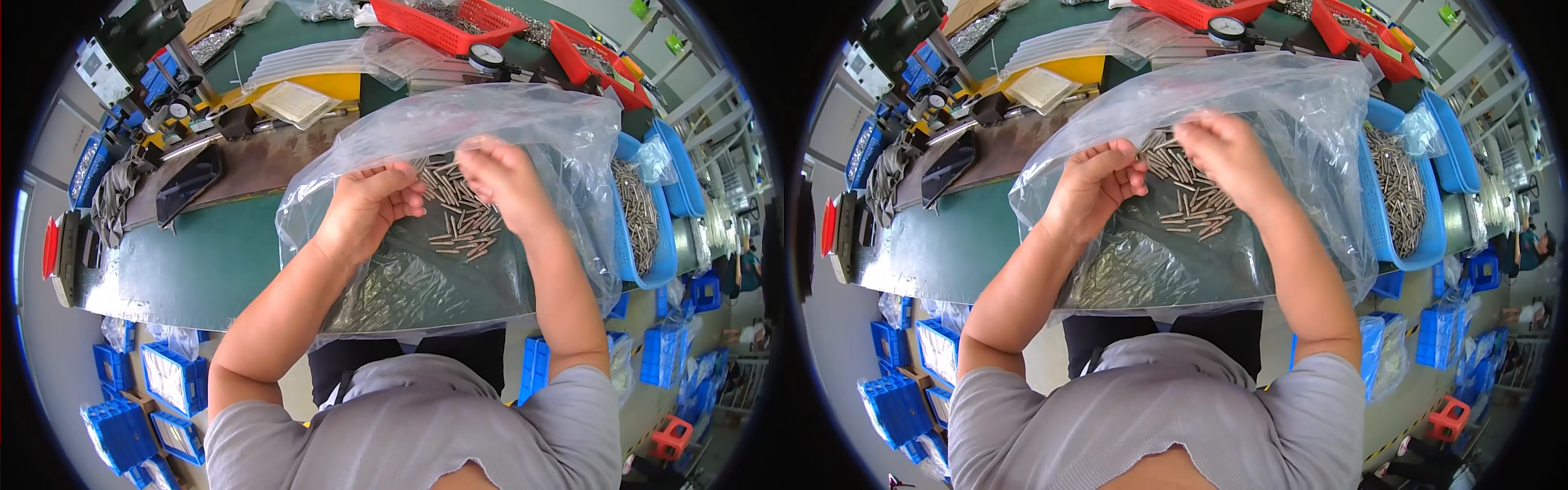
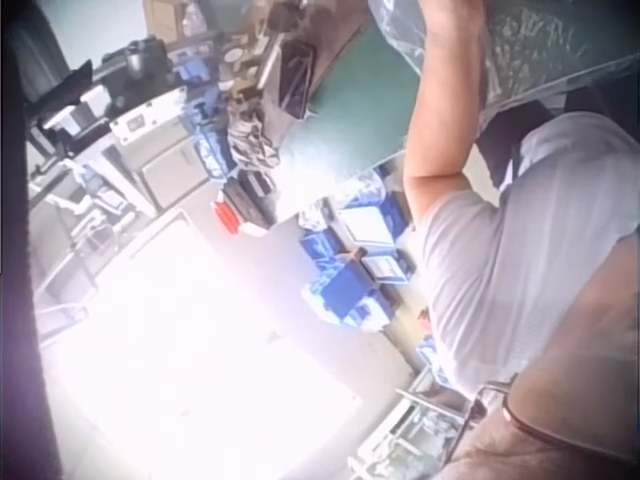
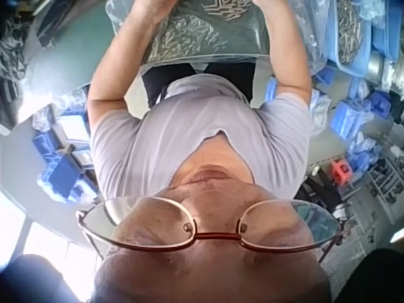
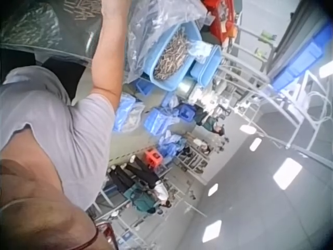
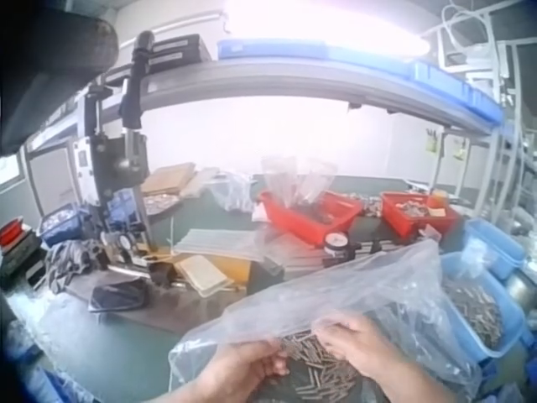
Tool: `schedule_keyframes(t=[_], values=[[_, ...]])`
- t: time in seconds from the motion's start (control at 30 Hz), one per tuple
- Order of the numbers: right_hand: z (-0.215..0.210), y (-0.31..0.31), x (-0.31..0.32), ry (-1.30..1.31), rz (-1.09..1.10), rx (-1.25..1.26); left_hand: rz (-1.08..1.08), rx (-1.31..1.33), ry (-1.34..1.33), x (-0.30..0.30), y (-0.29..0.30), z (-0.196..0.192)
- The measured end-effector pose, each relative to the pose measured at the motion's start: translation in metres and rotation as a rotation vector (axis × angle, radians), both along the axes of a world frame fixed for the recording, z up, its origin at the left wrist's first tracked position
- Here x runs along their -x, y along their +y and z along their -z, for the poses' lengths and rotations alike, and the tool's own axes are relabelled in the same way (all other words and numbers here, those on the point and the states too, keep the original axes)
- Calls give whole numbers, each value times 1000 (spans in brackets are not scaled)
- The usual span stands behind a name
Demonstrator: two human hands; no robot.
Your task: Inspecting and sorting small metal pins from a plastic bag on a workbench.
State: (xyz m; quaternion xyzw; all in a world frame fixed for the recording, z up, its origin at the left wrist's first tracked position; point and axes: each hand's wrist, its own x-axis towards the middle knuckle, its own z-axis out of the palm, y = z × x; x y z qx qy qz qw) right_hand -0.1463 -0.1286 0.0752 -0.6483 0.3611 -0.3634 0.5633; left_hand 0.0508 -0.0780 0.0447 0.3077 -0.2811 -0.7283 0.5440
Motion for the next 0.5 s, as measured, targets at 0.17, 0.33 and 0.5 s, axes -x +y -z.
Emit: schedule_keyframes(t=[0.17, 0.33, 0.5], values=[[-5, -4, 7, -245, -136, -462, -37, -29, -36, 1, 0, -1], [-5, 3, 9, 385, -173, 47, -56, -29, -34, -1, 1, -3], [-7, 9, 9, 852, -178, 367, -40, -26, -21, -3, 1, -2]])
